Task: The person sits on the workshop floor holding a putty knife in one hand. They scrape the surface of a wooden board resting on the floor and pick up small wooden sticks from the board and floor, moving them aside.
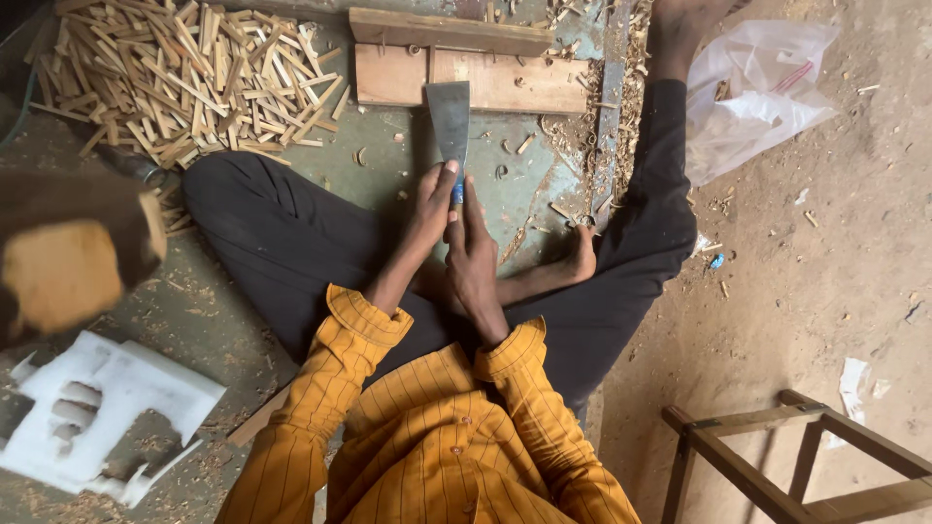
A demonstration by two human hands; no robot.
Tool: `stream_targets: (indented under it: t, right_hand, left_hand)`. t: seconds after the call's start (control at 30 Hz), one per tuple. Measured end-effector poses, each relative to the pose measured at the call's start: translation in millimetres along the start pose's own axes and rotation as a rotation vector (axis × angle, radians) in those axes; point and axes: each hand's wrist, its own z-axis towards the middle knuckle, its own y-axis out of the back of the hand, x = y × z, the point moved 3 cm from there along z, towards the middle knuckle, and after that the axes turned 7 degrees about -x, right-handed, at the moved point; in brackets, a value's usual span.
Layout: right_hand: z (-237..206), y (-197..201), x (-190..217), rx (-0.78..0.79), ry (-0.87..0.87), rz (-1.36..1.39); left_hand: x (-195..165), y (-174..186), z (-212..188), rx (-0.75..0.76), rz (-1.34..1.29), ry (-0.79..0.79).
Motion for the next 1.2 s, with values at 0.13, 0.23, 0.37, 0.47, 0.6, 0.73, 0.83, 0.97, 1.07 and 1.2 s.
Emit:
stream_targets:
  t: [0.13, 0.23, 0.37, 0.47, 0.6, 0.73, 0.83, 0.97, 1.07, 1.2]
  right_hand:
    - [2.4, -4.4, 6.5, -0.031, 0.268, -0.045]
    - [14.4, -10.4, 1.4, -0.036, 0.192, -0.032]
    - [35.8, -22.1, -2.6, -0.007, 0.029, -0.018]
    - [44.0, -29.2, 3.5, -0.041, -0.003, 0.001]
    - [28.6, -19.4, 10.9, 0.039, 0.125, 0.547]
    - [-7.6, 4.9, -12.9, 0.087, -0.223, 0.809]
    - [-24.7, 30.0, -24.4, 0.046, -0.154, 0.653]
    - [-38.0, 51.1, -30.8, -0.017, -0.165, 0.527]
    - [-41.4, 61.1, -29.1, -0.020, -0.180, 0.524]
    - [-34.3, 66.6, -27.0, -0.001, -0.144, 0.542]
  left_hand:
    - [9.5, 5.3, 12.8, -0.125, 0.234, -0.146]
    - [6.6, 5.6, 32.4, -0.184, 0.348, -0.180]
    - [-9.4, 5.6, 67.8, -0.175, 0.361, -0.216]
    - [-19.1, 3.4, 71.3, -0.210, 0.343, -0.240]
    - [-28.5, 2.3, 52.0, -0.094, 0.192, -0.242]
    - [-45.3, 10.5, 31.8, -0.190, 0.386, -0.282]
    - [-69.5, 10.6, 38.5, -0.358, 0.612, -0.710]
    - [-88.7, -2.4, 80.9, -0.576, 0.961, -1.152]
    - [-84.8, 1.7, 118.7, -0.476, 0.970, -0.844]
    - [-76.8, 9.0, 129.9, -0.420, 0.915, -0.746]
